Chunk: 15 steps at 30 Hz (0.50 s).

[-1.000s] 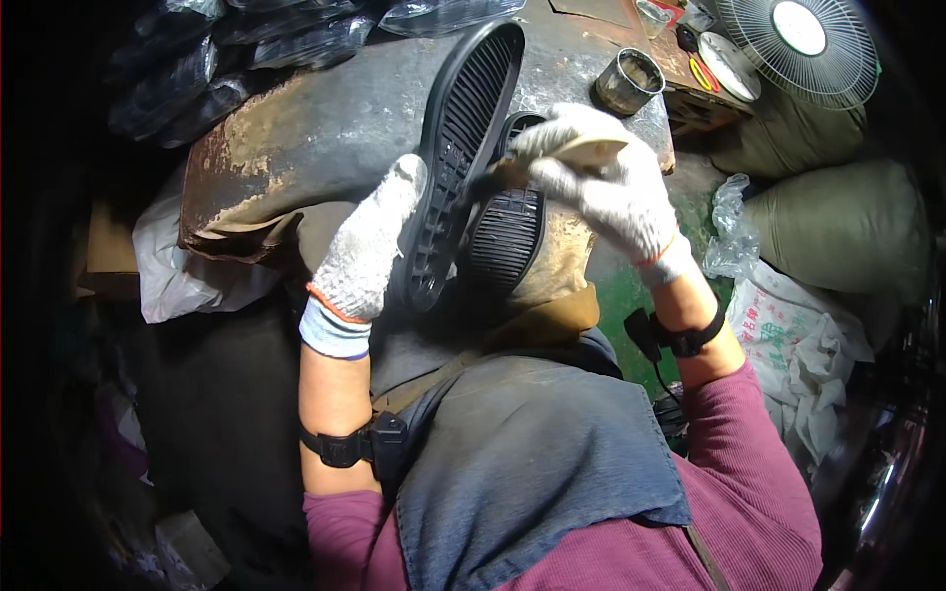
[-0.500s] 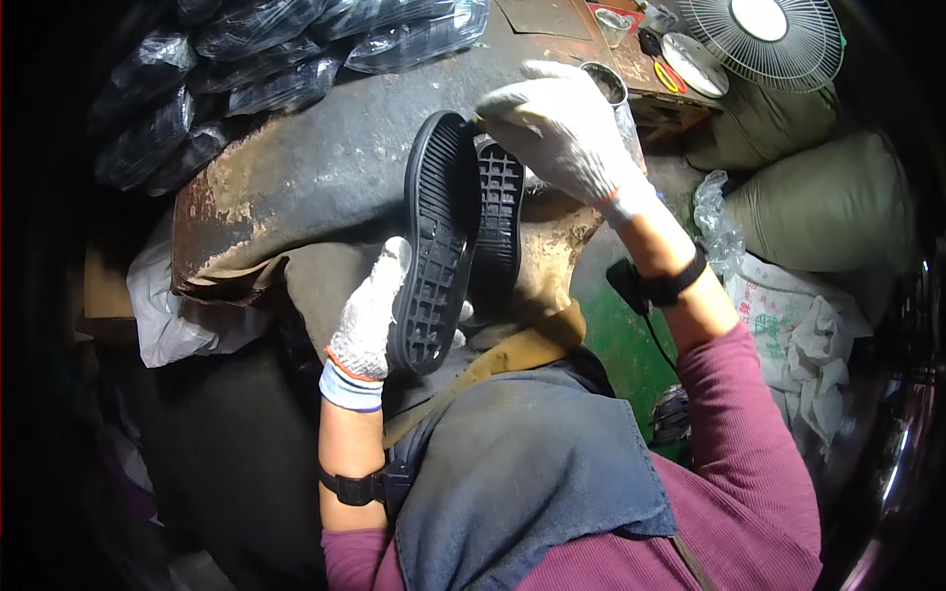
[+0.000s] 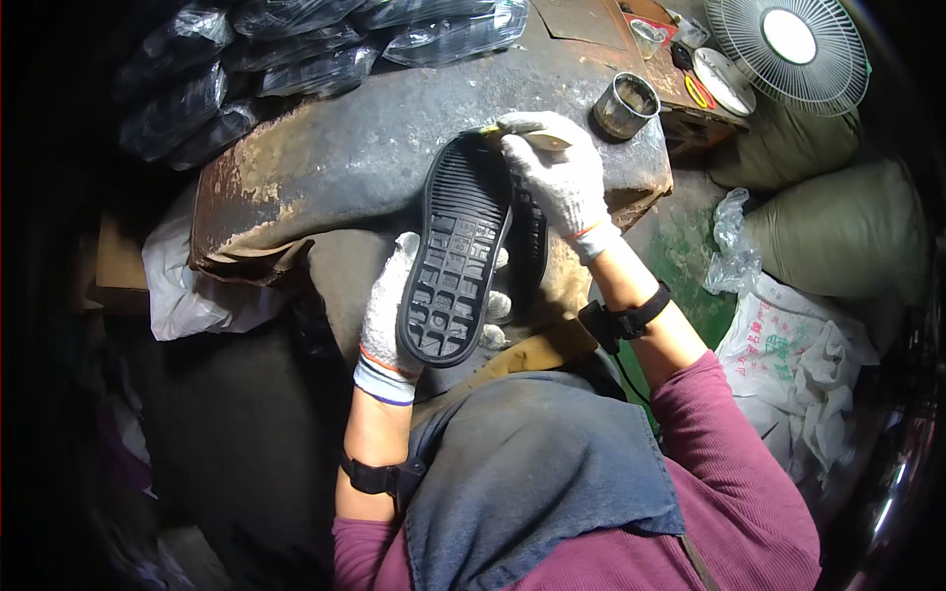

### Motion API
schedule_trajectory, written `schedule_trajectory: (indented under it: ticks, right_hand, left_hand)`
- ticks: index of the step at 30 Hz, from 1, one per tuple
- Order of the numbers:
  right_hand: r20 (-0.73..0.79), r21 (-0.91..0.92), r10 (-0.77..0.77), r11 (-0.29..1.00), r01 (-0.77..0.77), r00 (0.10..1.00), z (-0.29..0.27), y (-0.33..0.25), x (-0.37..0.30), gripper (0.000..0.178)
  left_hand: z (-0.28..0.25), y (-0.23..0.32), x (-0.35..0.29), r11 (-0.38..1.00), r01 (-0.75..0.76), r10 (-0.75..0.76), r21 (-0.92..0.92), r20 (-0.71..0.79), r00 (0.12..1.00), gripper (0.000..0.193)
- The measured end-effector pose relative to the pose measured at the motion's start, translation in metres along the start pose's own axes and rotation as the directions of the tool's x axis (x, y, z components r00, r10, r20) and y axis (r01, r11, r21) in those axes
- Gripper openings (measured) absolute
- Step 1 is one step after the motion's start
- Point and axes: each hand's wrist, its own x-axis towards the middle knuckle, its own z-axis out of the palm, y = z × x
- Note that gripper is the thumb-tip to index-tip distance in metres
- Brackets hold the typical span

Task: Applying adhesive to the underside of black shoe soles using a brush.

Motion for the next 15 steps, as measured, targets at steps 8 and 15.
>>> schedule_trajectory:
  ticks: [8,15]
  right_hand:
    - [0.174,0.093,-0.059,0.995,0.043,0.983,0.0,-0.032,-0.005,0.02]
    - [0.325,0.096,-0.113,0.992,0.086,0.939,0.008,-0.026,0.006,0.019]
  left_hand:
    - [-0.011,0.002,-0.006,0.995,-0.093,0.092,0.026,0.032,0.995,0.076]
    - [-0.003,-0.013,-0.002,0.996,-0.079,0.08,-0.038,0.039,0.996,0.078]
